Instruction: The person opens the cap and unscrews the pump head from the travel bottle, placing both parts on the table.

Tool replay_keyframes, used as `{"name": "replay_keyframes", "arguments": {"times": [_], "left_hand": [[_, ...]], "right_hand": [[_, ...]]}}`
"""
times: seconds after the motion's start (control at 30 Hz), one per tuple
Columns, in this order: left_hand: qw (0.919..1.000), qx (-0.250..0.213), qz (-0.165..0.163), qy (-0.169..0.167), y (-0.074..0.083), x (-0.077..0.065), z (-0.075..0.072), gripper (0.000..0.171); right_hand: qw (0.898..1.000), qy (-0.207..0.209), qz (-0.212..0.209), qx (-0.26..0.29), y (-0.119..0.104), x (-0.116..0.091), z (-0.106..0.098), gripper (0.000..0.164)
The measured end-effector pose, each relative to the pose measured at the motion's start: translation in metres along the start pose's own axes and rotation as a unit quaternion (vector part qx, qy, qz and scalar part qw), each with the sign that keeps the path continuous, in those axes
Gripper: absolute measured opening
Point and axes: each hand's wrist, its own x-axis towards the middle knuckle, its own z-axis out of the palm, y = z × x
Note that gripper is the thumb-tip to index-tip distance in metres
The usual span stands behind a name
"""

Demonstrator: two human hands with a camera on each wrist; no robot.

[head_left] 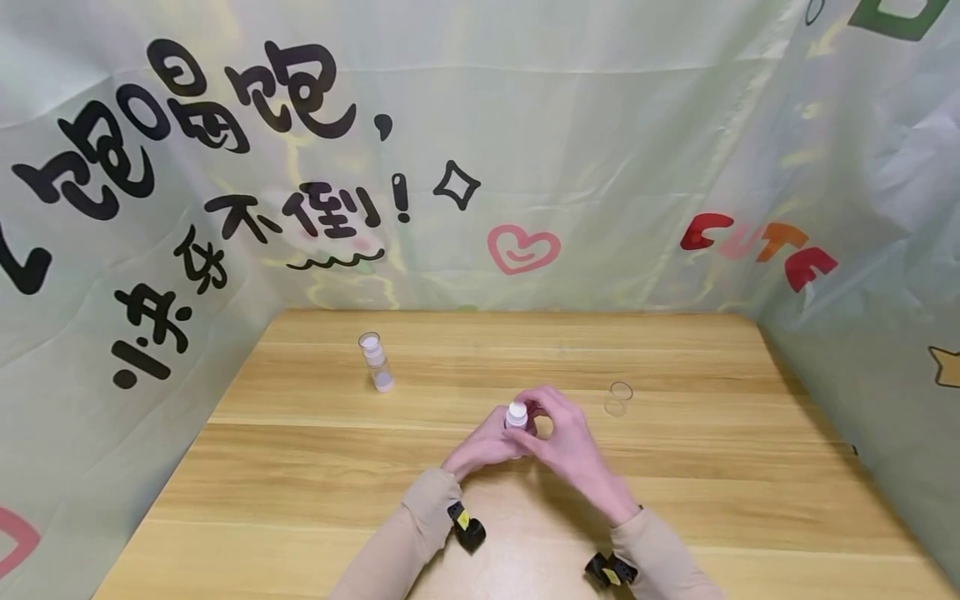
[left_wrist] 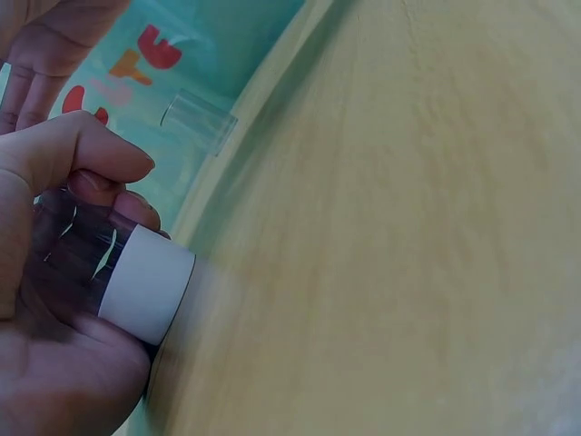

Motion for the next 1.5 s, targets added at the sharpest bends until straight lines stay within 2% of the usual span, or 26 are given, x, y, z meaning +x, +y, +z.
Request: {"name": "replay_keyframes", "arguments": {"times": [0.27, 0.43, 0.6, 0.73, 0.87, 1.0, 1.13, 1.23, 1.33, 1.5], "left_hand": [[1.0, 0.004, -0.002, -0.001, -0.0012, -0.0006, -0.0009, 0.007], [1.0, 0.005, 0.003, -0.006, -0.0014, -0.0013, -0.0011, 0.01], [0.9999, -0.002, 0.013, -0.004, -0.0023, -0.001, -0.0012, 0.008], [0.9997, -0.006, 0.026, -0.003, -0.0032, 0.0002, -0.0011, 0.008], [0.9997, -0.001, 0.025, -0.007, -0.0042, 0.0006, -0.0013, 0.009], [0.9998, -0.012, 0.018, -0.006, -0.0045, 0.0002, -0.0016, 0.011], [0.9994, -0.021, 0.028, -0.006, -0.0042, 0.0007, -0.0014, 0.014], [0.9995, -0.008, 0.029, -0.007, -0.004, 0.0012, -0.0012, 0.014], [0.9998, -0.002, 0.019, -0.006, -0.0034, 0.0007, -0.0011, 0.017], [0.9998, 0.003, 0.021, -0.006, -0.003, 0.0004, -0.0012, 0.013]], "right_hand": [[1.0, 0.017, -0.002, -0.023, -0.0041, 0.0034, 0.0054, 0.039], [1.0, 0.009, -0.009, 0.018, -0.0026, 0.0047, 0.0038, 0.035], [0.998, -0.024, -0.001, 0.066, -0.0021, 0.0051, -0.001, 0.034], [0.998, -0.043, 0.0, 0.039, -0.0026, 0.0043, -0.0034, 0.045], [1.0, -0.027, 0.0, 0.002, -0.0022, 0.003, -0.0014, 0.048], [1.0, -0.018, -0.015, 0.009, -0.0022, 0.0016, 0.0003, 0.038], [0.999, -0.035, -0.013, 0.015, -0.0039, 0.0014, 0.0004, 0.045], [0.999, -0.033, -0.003, 0.007, -0.0041, 0.0021, 0.0011, 0.044], [0.999, -0.032, -0.006, 0.008, -0.0041, 0.0029, 0.0012, 0.039], [0.999, -0.036, 0.005, 0.016, -0.0049, 0.0028, 0.0006, 0.045]]}}
